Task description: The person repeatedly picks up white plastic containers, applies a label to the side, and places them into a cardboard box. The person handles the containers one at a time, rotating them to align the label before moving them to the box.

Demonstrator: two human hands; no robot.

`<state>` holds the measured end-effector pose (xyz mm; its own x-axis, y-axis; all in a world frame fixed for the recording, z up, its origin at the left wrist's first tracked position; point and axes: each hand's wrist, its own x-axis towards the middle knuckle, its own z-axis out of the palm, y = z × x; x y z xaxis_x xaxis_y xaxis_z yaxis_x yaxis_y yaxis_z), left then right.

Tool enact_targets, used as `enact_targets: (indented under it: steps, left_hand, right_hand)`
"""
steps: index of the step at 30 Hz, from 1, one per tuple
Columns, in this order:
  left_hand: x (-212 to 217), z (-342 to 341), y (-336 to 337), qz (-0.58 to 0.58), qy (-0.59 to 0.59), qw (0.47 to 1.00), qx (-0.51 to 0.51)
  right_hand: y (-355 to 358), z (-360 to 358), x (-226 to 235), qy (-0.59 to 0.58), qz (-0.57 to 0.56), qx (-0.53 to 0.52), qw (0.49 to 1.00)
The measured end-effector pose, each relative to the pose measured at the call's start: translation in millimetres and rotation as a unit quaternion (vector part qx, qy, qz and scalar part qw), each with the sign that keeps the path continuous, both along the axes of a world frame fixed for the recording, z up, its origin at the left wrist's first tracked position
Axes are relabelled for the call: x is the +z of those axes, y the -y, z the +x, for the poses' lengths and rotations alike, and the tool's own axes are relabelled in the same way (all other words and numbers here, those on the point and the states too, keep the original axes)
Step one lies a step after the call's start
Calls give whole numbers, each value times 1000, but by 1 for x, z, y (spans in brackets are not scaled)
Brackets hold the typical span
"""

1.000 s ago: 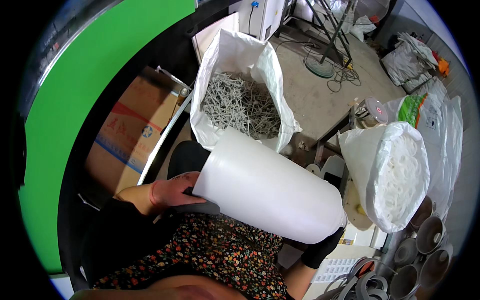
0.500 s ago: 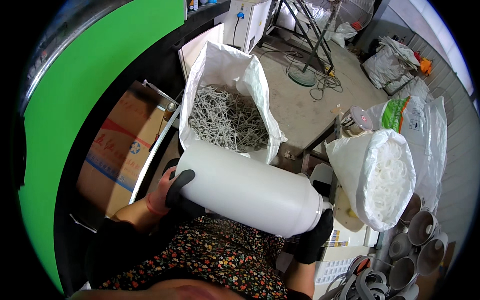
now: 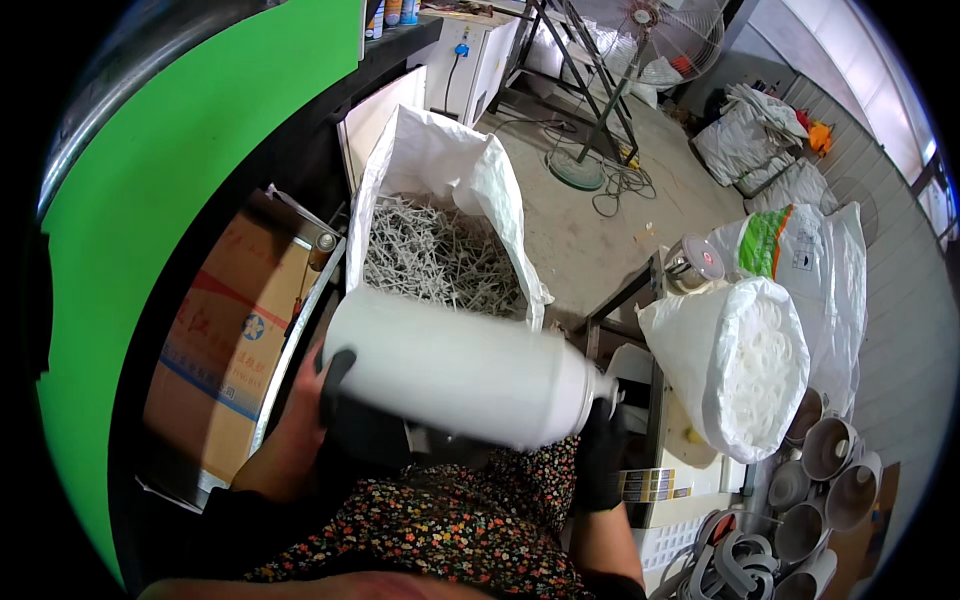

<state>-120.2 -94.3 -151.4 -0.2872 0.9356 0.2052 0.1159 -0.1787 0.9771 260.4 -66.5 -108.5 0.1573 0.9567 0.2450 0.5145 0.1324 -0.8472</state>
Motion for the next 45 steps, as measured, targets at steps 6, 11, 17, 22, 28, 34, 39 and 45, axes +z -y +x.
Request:
enact_targets:
  steps: [6, 11, 17, 22, 28, 34, 39, 45]
  left_hand:
    - [26, 32, -55, 61, -229, 971, 33]
    - [59, 60, -63, 181, -356, 914, -76]
    - [96, 103, -50, 197, -377, 886, -184]
    - [69, 142, -33, 71, -252, 884, -388]
    - [60, 159, -16, 57, -323, 868, -374]
    - [60, 166, -9, 6, -223, 917, -332]
    - [67, 178, -2, 7, -253, 912, -322]
    - [66, 174, -4, 20, -302, 899, -317]
  right_hand:
    - [-83, -88, 71, 223, 364, 140, 894]
    - [-106, -98, 58, 270, 376, 211, 861]
    - [-37, -66, 60, 279, 385, 294, 829]
    - [8, -31, 32, 106, 302, 366, 874]
    - [-44, 135, 25, 78, 184, 126, 972]
    - [-158, 287, 65, 222, 96, -202, 949]
    - [-203, 277, 39, 322, 48, -363, 873]
    - [-185, 341, 15, 268, 101, -230, 930]
